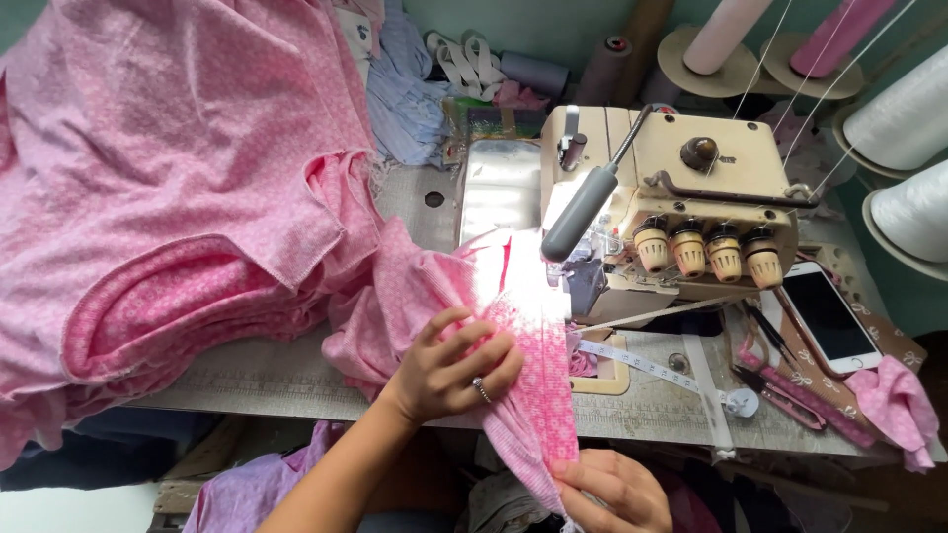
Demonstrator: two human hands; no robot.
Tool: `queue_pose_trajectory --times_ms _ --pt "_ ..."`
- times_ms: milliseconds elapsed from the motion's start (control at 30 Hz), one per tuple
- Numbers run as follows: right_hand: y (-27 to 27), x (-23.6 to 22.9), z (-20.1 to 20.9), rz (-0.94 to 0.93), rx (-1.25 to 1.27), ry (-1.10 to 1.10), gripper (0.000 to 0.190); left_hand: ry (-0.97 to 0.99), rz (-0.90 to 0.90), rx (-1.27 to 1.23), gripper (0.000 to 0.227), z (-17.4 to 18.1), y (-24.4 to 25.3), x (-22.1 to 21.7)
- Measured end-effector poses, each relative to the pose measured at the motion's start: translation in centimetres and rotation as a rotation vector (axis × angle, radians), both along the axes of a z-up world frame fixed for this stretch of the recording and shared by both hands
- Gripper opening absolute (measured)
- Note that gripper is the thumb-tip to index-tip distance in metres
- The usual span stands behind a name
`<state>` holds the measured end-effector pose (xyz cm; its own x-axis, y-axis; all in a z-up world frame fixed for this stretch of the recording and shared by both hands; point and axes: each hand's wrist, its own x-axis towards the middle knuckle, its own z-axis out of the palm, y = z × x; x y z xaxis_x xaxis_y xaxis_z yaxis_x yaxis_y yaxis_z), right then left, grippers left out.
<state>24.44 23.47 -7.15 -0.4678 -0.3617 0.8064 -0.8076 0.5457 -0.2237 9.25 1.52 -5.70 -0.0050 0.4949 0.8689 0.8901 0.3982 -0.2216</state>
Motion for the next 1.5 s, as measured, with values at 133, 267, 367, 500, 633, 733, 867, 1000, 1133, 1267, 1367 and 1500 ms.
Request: queue_pose_trajectory --times_ms 133,267,367,500,633,733,867,1000,1133,1267,1367,1500 --pt "-0.3 0.1 -1.5 0.060 -0.042 -0.026 0.008 0.015 0.009 -0.047 0.004 0.4 -0.7 0.2" --pt "-0.8 0.6 -1.7 -0.037 -0.107 -0.059 0.011 0.035 0.009 -0.120 0.004 1.4 -1.1 0.1" --pt "-0.6 1.3 -2.5 -0.107 -0.138 -0.096 0.012 0.075 0.024 -0.196 0.008 2.2 -1.0 -0.2" --pt "0.6 0.2 -4.3 -0.064 -0.140 -0.121 0.017 0.120 0.025 -0.307 0.018 1.9 -0.9 -2.0" --pt "-0.1 -3.2 -4.3 -0.054 -0.170 0.028 0.029 0.096 0.019 -0.425 0.017 1.3 -0.4 -5.1" --pt "-0.3 -6.1 -3.4 -0.088 -0.191 0.037 0.027 0.018 -0.001 -0.497 0.019 0.9 -0.3 -7.7" --pt "0.6 -9.6 -3.8 -0.126 -0.148 0.055 0.019 -0.095 0.008 -0.578 0.028 2.0 0.5 -10.4" --pt "1.3 -11.9 -6.2 -0.208 -0.101 0.043 0.014 -0.137 0.096 -0.643 0.008 3.1 1.0 -11.3" --pt "0.8 -12.7 -5.8 -0.236 -0.173 0.057 0.010 -0.686 0.098 -0.777 0.021 8.4 1.6 -7.4" --pt "0.2 -12.6 -4.6 -0.246 -0.164 0.052 0.025 -0.775 0.003 -0.762 0.010 8.4 2.7 -2.9" --pt "0.6 -12.6 -5.8 -0.255 -0.135 0.112 0.018 -0.597 -0.049 -0.706 0.014 5.5 3.3 0.4" --pt "0.7 -11.3 -5.0 -0.137 -0.075 0.195 0.019 -0.480 -0.064 -0.568 0.008 3.7 2.8 1.3"
